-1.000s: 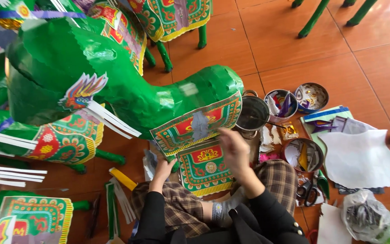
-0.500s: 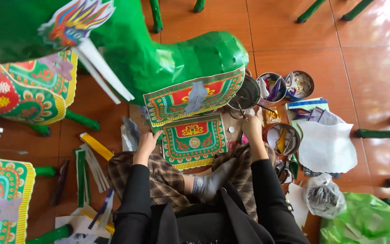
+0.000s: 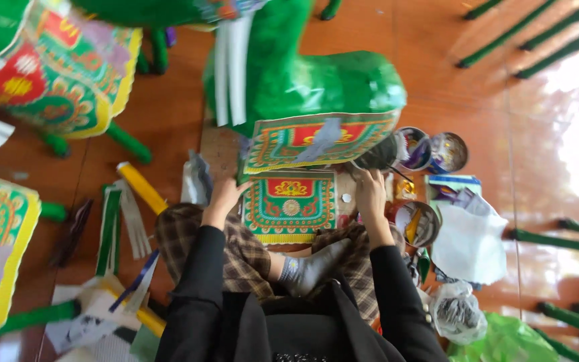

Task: The person sits on the floor and decorates a green paper horse by applying adhesive and attaching patterned paper pieces and yellow fringed trim. They use a brush to spread adhesive and smooth the decorations onto the horse's body.

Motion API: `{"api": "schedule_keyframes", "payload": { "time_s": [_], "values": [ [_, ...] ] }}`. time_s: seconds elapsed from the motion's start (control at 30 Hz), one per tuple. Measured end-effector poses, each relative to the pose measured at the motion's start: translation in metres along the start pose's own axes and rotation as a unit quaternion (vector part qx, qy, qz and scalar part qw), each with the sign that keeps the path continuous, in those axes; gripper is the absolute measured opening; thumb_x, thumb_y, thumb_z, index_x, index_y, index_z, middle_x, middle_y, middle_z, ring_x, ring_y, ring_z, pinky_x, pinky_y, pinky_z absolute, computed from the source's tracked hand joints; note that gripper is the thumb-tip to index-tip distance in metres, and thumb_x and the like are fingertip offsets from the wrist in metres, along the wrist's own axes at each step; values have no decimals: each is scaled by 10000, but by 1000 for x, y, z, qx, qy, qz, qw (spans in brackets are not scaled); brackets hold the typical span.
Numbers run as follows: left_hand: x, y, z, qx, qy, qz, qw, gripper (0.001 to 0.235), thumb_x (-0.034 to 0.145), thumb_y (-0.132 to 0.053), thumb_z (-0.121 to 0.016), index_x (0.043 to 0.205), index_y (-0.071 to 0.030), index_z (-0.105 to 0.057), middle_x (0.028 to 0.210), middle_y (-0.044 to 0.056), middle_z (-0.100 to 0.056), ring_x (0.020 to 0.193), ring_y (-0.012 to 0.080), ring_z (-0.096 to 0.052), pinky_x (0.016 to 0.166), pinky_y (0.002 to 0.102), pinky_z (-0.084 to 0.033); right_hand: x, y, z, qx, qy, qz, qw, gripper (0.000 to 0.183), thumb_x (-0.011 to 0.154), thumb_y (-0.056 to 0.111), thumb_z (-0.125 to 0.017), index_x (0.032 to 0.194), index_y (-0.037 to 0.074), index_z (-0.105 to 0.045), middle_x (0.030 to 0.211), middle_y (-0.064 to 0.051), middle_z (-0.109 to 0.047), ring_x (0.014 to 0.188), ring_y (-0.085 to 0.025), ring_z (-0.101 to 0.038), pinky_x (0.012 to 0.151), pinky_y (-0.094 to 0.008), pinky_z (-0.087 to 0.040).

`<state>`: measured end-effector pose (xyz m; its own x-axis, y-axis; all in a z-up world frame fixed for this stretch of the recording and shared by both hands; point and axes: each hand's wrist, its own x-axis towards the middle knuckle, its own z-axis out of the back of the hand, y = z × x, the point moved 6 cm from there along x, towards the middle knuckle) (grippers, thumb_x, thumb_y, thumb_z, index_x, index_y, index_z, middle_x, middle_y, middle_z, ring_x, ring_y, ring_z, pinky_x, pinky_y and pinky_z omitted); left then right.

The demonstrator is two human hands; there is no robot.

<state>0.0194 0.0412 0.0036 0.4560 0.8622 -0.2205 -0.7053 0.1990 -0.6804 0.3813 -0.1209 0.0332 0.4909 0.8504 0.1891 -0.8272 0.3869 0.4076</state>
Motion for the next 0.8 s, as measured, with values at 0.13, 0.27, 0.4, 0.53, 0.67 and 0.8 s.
{"api": "schedule_keyframes", "payload": {
  "time_s": [0.13,0.27,0.4,0.53,0.67,0.8],
  "values": [
    [7,6,8,-34,4,22,999,501,875,-337,-704,1241,-16,-583,1108,234,-700,1143,364,-638,935,484,-515,-43,-34,-64,49,66,-56,995,108,883,177,-658,951,105,-616,892,-149,-597,891,-421,-646,795,-529,-529],
    [11,56,17,-75,-56,3,996,588,817,-224,-768,1336,-68,-542,1271,214,-619,1209,386,-587,1028,472,-475,-80,-61,-111,25,180,-93,979,275,897,357,-686,930,86,-651,836,-169,-692,882,-422,-680,787,-541,-525],
    [-16,125,79,-110,-235,59,964,358,829,-168,-736,1175,-157,-643,1083,130,-700,1072,366,-656,939,471,-514,-85,-69,-133,38,229,-92,968,187,941,322,-649,1013,164,-719,726,-106,-720,734,-295,-721,682,-426,-602],
    [-83,246,105,-101,-372,170,907,114,844,-180,-739,958,-189,-732,912,62,-721,938,291,-695,825,372,-567,-84,-56,-133,1,248,-55,967,249,953,266,-570,1165,198,-682,794,-91,-738,855,-333,-711,823,-482,-562],
    [-161,307,97,22,-330,290,898,145,826,-296,-768,900,-178,-728,837,60,-731,862,313,-707,778,437,-562,-84,-21,-107,-17,254,-61,965,335,947,225,-578,1279,214,-627,780,-135,-729,894,-386,-692,869,-519,-524],
    [-234,326,89,81,-259,383,883,264,898,-395,-709,764,-167,-710,670,1,-686,773,257,-708,750,375,-569,-83,-22,-109,-42,230,-50,971,407,932,207,-633,1338,200,-608,807,-158,-724,877,-390,-687,838,-507,-522]
  ]
}}
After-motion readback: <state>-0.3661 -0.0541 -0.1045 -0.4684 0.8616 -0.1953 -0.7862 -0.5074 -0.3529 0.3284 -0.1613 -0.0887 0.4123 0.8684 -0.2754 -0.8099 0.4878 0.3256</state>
